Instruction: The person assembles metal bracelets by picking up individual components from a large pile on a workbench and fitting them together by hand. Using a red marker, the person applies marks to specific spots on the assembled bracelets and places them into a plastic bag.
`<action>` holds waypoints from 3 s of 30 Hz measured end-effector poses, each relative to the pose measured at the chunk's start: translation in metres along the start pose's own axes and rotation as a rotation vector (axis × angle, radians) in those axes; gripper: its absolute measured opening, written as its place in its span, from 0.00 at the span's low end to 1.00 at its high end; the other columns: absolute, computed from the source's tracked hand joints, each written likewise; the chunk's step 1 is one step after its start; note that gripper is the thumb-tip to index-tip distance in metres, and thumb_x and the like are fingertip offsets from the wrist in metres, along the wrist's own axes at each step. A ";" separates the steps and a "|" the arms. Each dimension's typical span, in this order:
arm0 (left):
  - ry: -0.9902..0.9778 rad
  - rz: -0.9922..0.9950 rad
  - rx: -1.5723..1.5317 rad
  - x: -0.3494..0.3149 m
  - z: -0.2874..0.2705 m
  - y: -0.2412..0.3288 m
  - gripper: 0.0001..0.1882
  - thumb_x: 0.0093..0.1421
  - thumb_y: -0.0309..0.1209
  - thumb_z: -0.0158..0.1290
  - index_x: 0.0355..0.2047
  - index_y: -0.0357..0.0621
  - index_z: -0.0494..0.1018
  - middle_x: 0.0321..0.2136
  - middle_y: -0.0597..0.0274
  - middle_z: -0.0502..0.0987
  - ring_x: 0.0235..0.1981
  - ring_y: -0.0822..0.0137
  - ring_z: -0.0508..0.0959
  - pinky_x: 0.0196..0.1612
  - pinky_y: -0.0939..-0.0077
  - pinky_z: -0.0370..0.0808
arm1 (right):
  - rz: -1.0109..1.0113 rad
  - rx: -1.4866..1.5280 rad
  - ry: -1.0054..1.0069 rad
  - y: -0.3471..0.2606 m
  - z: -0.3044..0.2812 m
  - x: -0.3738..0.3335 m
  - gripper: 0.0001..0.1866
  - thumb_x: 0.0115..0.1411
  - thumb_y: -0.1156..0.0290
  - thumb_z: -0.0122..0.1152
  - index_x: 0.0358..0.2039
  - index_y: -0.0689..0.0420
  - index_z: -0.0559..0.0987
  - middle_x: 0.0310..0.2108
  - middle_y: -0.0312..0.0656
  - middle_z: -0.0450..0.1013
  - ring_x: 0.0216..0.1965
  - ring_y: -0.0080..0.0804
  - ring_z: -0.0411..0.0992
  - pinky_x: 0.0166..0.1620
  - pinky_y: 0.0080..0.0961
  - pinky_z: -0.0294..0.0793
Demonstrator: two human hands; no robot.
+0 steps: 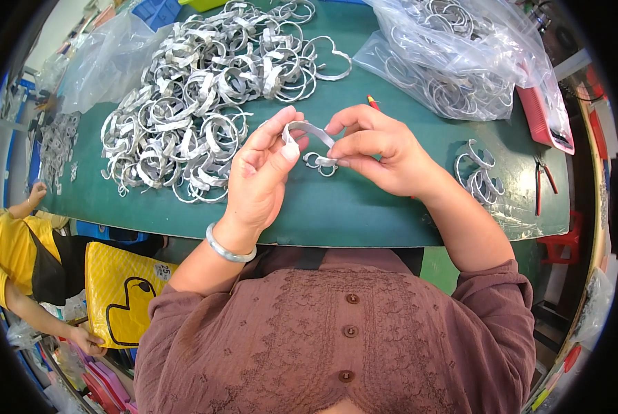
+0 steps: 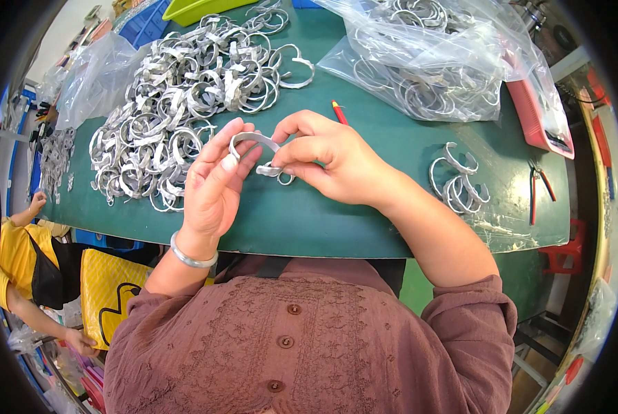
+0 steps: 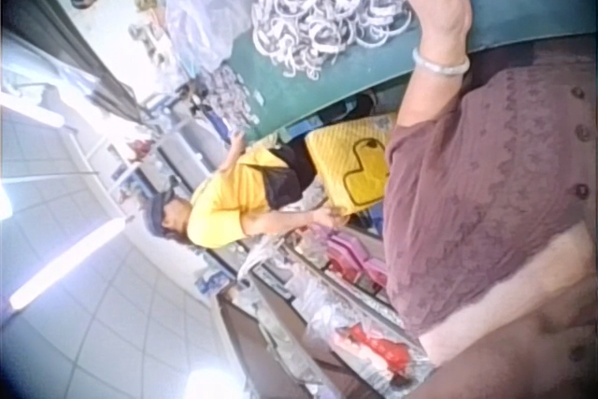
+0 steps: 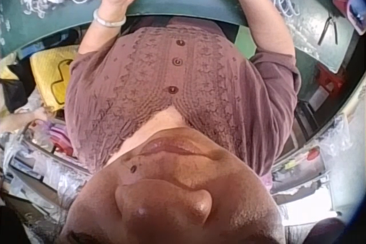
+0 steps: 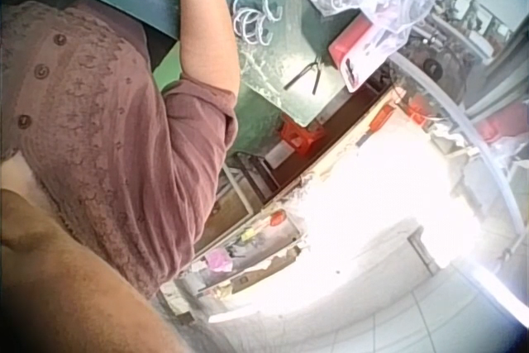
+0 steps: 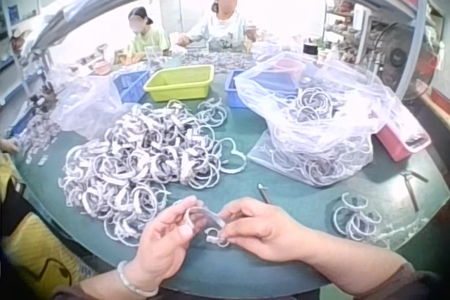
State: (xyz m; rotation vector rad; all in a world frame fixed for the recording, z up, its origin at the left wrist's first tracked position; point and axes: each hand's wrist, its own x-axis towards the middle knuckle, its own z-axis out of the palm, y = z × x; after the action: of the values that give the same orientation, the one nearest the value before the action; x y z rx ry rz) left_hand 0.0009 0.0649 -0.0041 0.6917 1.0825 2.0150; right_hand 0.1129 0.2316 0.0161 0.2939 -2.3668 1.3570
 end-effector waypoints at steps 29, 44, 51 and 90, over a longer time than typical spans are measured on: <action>0.045 -0.008 0.035 -0.012 -0.004 0.000 0.24 0.55 0.19 0.44 0.54 0.37 0.56 0.48 0.59 0.64 0.49 0.69 0.66 0.50 0.77 0.65 | -0.121 -0.602 0.144 -0.025 -0.020 0.017 0.17 0.36 0.82 0.62 0.31 0.59 0.73 0.37 0.46 0.69 0.39 0.42 0.68 0.41 0.29 0.67; -0.042 0.042 0.344 -0.024 -0.012 -0.007 0.13 0.55 0.21 0.45 0.42 0.35 0.67 0.40 0.60 0.68 0.41 0.72 0.70 0.45 0.79 0.69 | 0.204 -1.390 0.382 -0.011 -0.145 0.019 0.11 0.55 0.72 0.52 0.39 0.60 0.73 0.39 0.48 0.70 0.42 0.41 0.67 0.46 0.31 0.63; -0.023 0.205 0.587 -0.034 -0.013 0.008 0.11 0.54 0.21 0.46 0.38 0.34 0.70 0.35 0.59 0.70 0.34 0.72 0.73 0.37 0.80 0.71 | -0.231 -0.850 0.109 -0.040 -0.026 0.075 0.14 0.43 0.82 0.56 0.34 0.62 0.73 0.36 0.48 0.69 0.40 0.45 0.66 0.44 0.34 0.65; 0.235 0.502 1.398 -0.057 -0.070 0.045 0.29 0.47 0.36 0.56 0.48 0.36 0.63 0.49 0.43 0.60 0.52 0.40 0.57 0.53 0.53 0.58 | -0.198 -0.681 -0.458 -0.034 0.085 0.113 0.20 0.33 0.76 0.64 0.31 0.59 0.72 0.48 0.49 0.60 0.47 0.49 0.60 0.47 0.37 0.65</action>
State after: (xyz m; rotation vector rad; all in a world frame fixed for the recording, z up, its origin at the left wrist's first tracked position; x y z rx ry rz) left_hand -0.0330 -0.0299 -0.0064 1.5128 2.6827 1.4297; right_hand 0.0037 0.1427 0.0535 0.6591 -2.8983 0.3613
